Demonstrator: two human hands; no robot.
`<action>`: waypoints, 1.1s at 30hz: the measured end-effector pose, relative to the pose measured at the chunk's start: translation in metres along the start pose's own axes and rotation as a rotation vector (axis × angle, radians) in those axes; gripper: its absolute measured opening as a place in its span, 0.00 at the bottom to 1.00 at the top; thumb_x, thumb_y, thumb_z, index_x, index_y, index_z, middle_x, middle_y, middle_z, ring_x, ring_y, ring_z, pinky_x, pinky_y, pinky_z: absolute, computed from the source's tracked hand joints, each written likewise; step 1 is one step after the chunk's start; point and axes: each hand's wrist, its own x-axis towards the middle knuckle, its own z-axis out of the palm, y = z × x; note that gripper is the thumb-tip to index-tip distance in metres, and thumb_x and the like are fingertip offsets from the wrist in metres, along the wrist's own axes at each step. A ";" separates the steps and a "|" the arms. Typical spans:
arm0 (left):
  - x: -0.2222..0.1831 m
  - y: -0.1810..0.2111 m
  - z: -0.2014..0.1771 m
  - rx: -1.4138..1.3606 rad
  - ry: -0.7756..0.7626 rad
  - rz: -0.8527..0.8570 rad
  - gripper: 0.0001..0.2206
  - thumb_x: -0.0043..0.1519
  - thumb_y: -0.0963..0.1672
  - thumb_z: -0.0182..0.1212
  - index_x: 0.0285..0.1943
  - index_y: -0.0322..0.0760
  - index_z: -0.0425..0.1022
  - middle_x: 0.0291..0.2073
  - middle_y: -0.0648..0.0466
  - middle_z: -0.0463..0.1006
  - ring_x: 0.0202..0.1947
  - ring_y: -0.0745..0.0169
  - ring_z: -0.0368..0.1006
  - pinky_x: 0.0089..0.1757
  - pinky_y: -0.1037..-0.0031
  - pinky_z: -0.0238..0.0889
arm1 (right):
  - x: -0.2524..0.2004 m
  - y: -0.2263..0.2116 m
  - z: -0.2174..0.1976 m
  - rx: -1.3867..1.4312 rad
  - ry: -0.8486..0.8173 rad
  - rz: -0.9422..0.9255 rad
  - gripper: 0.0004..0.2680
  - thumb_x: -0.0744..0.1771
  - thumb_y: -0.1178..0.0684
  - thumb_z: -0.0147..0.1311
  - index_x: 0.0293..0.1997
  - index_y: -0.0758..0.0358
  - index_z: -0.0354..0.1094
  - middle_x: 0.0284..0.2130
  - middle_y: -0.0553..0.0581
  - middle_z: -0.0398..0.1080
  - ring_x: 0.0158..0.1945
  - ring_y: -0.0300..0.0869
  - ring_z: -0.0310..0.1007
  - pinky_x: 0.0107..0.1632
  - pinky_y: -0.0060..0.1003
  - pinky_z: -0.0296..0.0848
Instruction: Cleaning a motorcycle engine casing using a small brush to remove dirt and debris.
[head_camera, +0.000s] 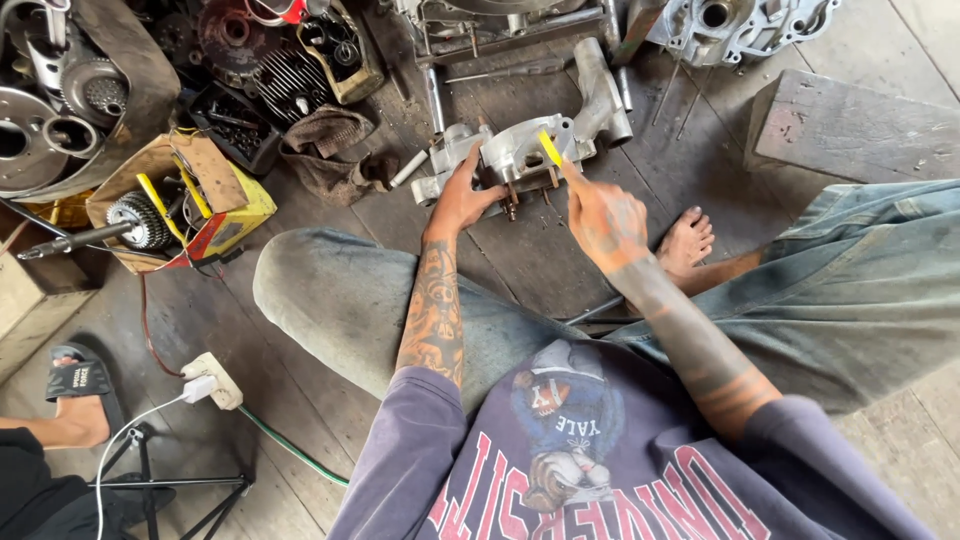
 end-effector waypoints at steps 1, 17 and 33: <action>-0.001 0.003 -0.002 -0.003 0.002 0.005 0.46 0.59 0.54 0.70 0.83 0.47 0.44 0.75 0.33 0.53 0.71 0.22 0.56 0.64 0.36 0.60 | -0.011 0.000 -0.002 -0.005 0.004 -0.002 0.18 0.69 0.52 0.45 0.69 0.43 0.66 0.34 0.62 0.79 0.39 0.65 0.80 0.44 0.63 0.77; 0.003 -0.001 0.000 0.024 0.018 -0.029 0.48 0.54 0.56 0.75 0.82 0.50 0.49 0.73 0.38 0.59 0.71 0.29 0.59 0.65 0.47 0.62 | -0.017 0.005 0.011 -0.069 -0.009 -0.006 0.19 0.70 0.52 0.45 0.73 0.42 0.62 0.32 0.61 0.78 0.37 0.60 0.81 0.40 0.57 0.79; 0.001 0.002 -0.003 0.031 0.030 -0.031 0.49 0.53 0.55 0.75 0.82 0.48 0.49 0.73 0.37 0.60 0.70 0.29 0.60 0.65 0.47 0.62 | -0.003 0.025 0.006 -0.038 0.032 0.041 0.20 0.71 0.55 0.44 0.75 0.51 0.58 0.35 0.65 0.78 0.37 0.62 0.81 0.42 0.60 0.79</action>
